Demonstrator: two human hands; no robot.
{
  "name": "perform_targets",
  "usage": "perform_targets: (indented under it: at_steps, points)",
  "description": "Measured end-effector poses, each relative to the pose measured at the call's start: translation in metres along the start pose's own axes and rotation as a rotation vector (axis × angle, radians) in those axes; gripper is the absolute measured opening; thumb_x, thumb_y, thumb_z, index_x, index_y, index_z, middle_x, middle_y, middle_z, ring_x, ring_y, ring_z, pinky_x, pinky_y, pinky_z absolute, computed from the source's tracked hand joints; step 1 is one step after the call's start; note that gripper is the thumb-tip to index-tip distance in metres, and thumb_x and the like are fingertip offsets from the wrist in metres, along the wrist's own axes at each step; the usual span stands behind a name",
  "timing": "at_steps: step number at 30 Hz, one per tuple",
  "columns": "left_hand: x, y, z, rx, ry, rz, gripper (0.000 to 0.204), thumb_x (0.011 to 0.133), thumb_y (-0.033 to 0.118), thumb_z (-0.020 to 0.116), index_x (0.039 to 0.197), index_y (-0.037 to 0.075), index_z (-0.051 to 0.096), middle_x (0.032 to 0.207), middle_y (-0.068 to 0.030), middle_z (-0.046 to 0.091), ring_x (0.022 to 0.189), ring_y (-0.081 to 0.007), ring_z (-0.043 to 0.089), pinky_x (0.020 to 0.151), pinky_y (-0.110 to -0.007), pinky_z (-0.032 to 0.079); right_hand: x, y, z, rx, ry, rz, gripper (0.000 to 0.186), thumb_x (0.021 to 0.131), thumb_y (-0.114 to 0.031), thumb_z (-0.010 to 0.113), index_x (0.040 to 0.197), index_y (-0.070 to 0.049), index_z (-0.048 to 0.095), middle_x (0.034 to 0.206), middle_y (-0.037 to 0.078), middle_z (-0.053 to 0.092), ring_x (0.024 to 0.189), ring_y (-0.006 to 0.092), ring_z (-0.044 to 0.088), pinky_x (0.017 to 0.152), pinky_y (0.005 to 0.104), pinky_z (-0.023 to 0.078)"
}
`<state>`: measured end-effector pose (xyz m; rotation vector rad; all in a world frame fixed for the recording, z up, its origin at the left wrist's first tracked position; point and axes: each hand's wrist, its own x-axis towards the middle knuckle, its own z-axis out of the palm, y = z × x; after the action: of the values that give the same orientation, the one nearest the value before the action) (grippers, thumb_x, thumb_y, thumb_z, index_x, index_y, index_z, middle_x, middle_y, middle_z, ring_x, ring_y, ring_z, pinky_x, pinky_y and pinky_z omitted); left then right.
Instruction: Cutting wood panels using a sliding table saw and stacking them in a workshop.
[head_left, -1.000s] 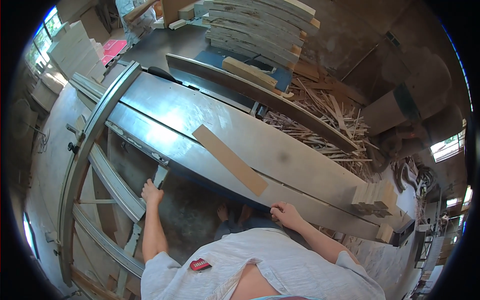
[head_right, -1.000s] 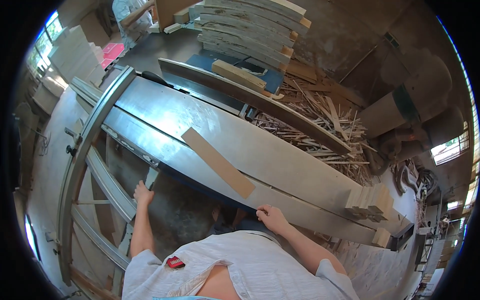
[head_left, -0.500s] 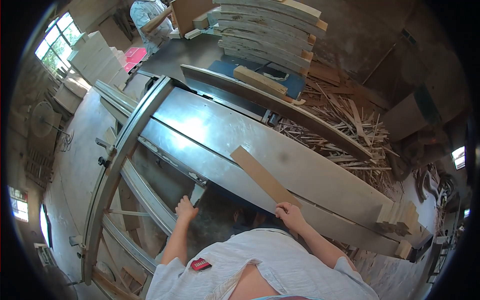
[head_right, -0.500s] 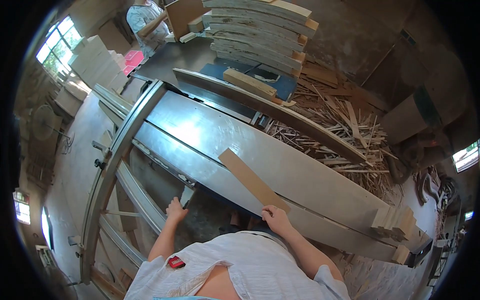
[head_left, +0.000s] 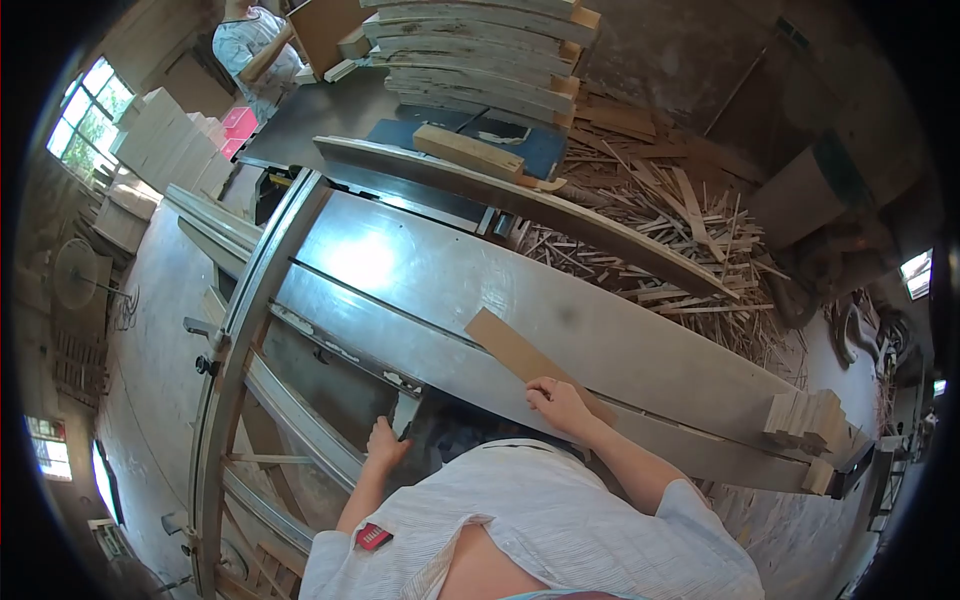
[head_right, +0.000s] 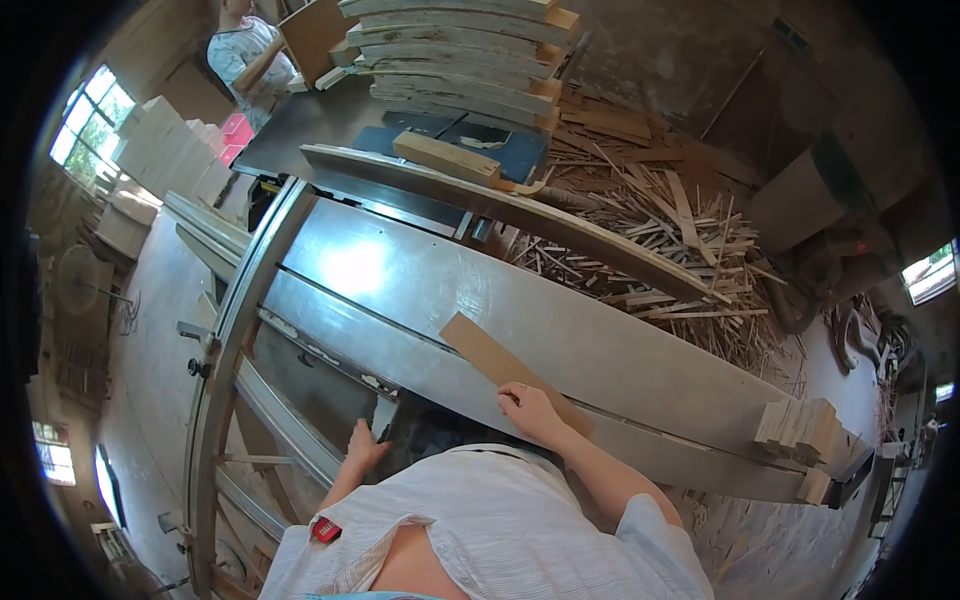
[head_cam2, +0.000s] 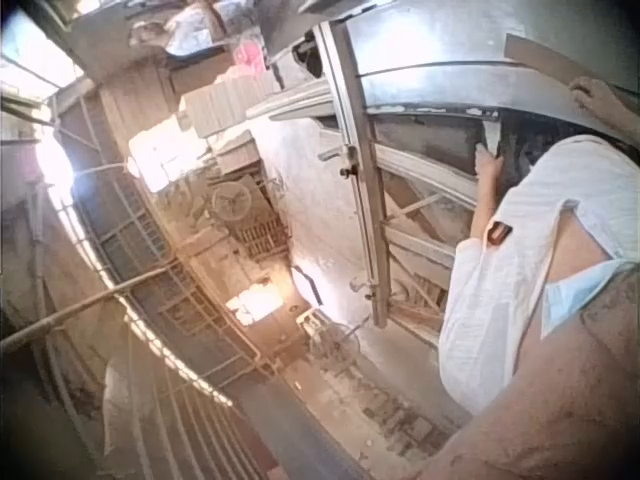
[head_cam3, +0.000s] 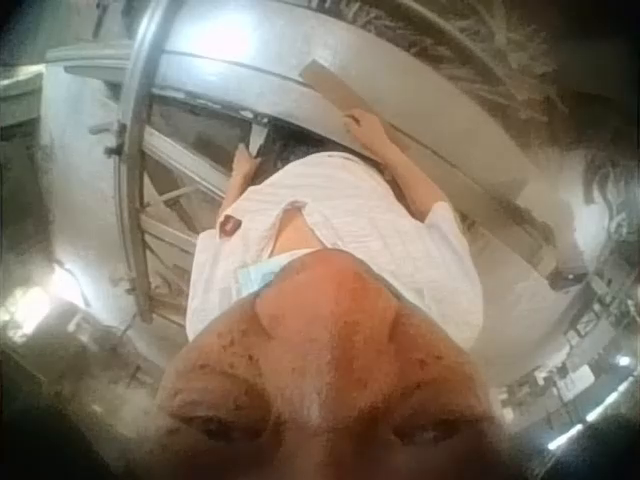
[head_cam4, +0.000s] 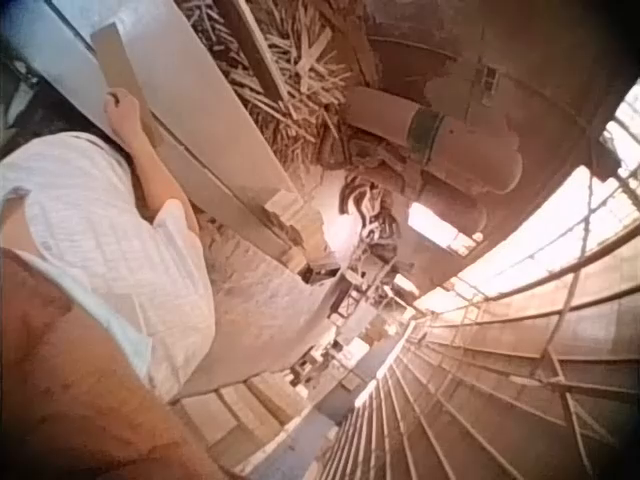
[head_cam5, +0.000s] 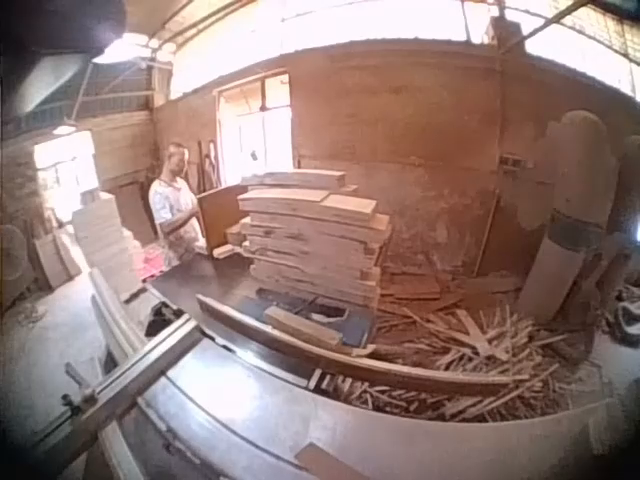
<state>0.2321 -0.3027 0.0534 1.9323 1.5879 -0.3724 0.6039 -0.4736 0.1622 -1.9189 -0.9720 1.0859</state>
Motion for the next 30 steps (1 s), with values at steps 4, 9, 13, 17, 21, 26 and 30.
perform_targets:
  at_steps: [4,9,13,17,21,26,30]
  points:
    - [-0.019,0.012,0.013,-0.038,-0.068,0.039,0.081,0.073,0.029,0.089,0.13,0.0,0.04,0.128,-0.0298,0.057,0.12,-0.0474,0.059,0.099,-0.052,0.051,0.0,0.01,-0.012,0.029,0.015,0.053,0.032,0.096,-0.024,0.061,0.112,0.001,0.069,0.086,0.012,0.073,0.081,0.0194,0.071,0.078,0.0331,0.055]
    - [0.003,0.011,0.019,-0.029,-0.167,0.145,0.084,0.074,0.036,0.088,0.129,-0.005,0.039,0.128,-0.0346,0.055,0.12,-0.0503,0.058,0.099,-0.053,0.051,0.02,0.0,-0.021,0.022,0.031,0.05,0.033,0.096,-0.024,0.062,0.113,0.002,0.069,0.086,0.011,0.074,0.083,0.0177,0.071,0.08,0.0317,0.055]
    - [0.001,0.012,0.02,0.01,-0.257,0.138,0.081,0.08,0.041,0.082,0.131,-0.008,0.041,0.134,-0.0372,0.054,0.121,-0.0497,0.059,0.099,-0.051,0.052,0.036,-0.006,-0.016,0.059,0.01,0.027,0.032,0.096,-0.025,0.061,0.112,0.002,0.069,0.086,0.012,0.073,0.082,0.0193,0.071,0.079,0.0328,0.055]
    - [-0.015,0.057,-0.039,0.117,-0.396,0.256,0.061,0.086,0.045,0.073,0.115,-0.008,0.061,0.116,-0.034,0.067,0.111,-0.0459,0.066,0.094,-0.05,0.053,0.055,-0.014,-0.029,0.055,-0.009,0.005,0.033,0.096,-0.025,0.063,0.114,0.003,0.068,0.088,0.012,0.073,0.082,0.0178,0.07,0.079,0.0317,0.055]
    - [-0.002,0.125,-0.088,0.162,-0.425,0.404,0.043,0.091,0.042,0.068,0.103,0.0,0.073,0.101,-0.0245,0.072,0.1,-0.0416,0.07,0.085,-0.05,0.055,0.067,-0.024,-0.042,0.071,-0.012,-0.003,0.034,0.096,-0.025,0.063,0.114,0.003,0.068,0.089,0.012,0.073,0.082,0.0177,0.07,0.079,0.0321,0.055]
    - [0.044,0.192,-0.098,-0.123,-0.063,0.524,0.04,0.094,0.032,0.069,0.118,0.001,0.067,0.099,-0.0194,0.074,0.095,-0.0371,0.071,0.082,-0.045,0.055,0.068,-0.03,-0.045,0.045,0.085,0.043,0.033,0.096,-0.025,0.059,0.112,0.002,0.069,0.092,0.016,0.074,0.083,0.0222,0.072,0.08,0.0351,0.055]
    - [0.094,0.23,-0.086,-0.191,0.09,0.618,0.038,0.092,0.03,0.07,0.119,0.003,0.066,0.095,-0.0159,0.072,0.092,-0.0356,0.069,0.081,-0.046,0.054,0.068,-0.003,-0.052,0.086,0.11,0.069,0.034,0.096,-0.025,0.06,0.113,0.004,0.069,0.092,0.017,0.074,0.084,0.0218,0.072,0.08,0.0337,0.055]
